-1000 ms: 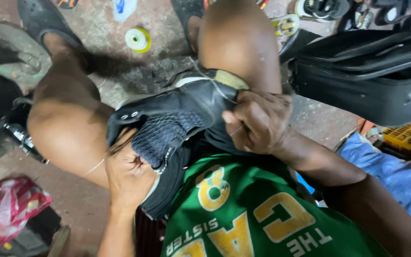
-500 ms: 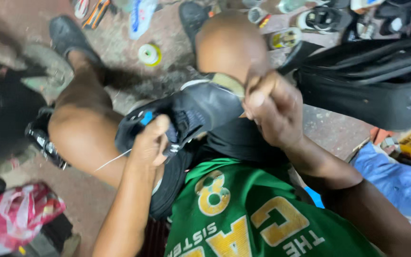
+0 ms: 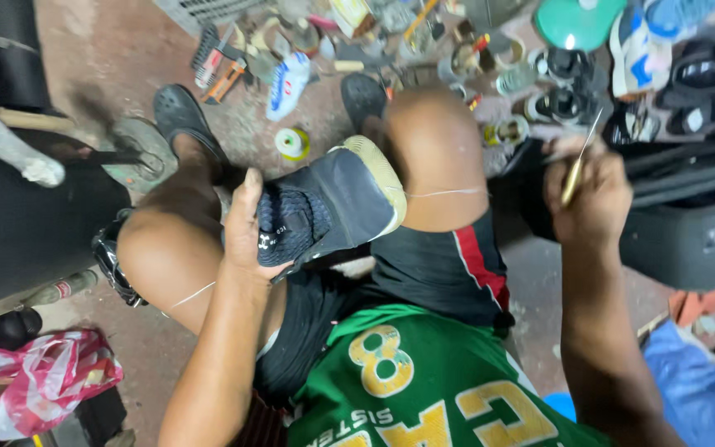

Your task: The person sits on the floor and sews the sole of a black shoe using a needle and white thread. They repeatedly pass the needle through the sole and pull the thread tight to secure the stitching.

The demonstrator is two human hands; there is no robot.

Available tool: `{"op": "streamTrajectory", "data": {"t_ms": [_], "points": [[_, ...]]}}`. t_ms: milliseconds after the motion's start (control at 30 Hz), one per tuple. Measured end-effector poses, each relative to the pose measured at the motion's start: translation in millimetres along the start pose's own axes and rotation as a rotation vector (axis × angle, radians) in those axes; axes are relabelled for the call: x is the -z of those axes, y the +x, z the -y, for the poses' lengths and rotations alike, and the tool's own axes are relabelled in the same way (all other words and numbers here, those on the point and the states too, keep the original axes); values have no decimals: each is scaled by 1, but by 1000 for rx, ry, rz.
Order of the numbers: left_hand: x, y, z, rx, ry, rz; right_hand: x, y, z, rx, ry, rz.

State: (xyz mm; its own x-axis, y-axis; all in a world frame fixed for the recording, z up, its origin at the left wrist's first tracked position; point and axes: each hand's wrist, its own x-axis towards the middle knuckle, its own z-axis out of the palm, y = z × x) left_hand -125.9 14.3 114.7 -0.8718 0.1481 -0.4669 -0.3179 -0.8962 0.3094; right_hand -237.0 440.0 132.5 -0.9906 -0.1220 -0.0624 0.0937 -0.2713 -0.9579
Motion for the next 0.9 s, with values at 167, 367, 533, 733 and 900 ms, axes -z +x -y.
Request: {"op": "streamTrajectory", "data": {"t_ms": [167,367,533,733,900], "points": [[-11,-5,-3,-102,-134,82,-47,-46,-22,-149,-76,-130],[-6,-30,-15,-219,-291,159,-134,-67,-15,348,-738,-125],[17,-59,-34,-241,-377,232,-198,-67,-6,549,-1026,-33],[35,-63,-39,-335,-348,191,-239,-39,-10,548,-1029,-14],[44,-63,-32,-340,-295,169,-251,-38,-13,531,-956,7]]}}
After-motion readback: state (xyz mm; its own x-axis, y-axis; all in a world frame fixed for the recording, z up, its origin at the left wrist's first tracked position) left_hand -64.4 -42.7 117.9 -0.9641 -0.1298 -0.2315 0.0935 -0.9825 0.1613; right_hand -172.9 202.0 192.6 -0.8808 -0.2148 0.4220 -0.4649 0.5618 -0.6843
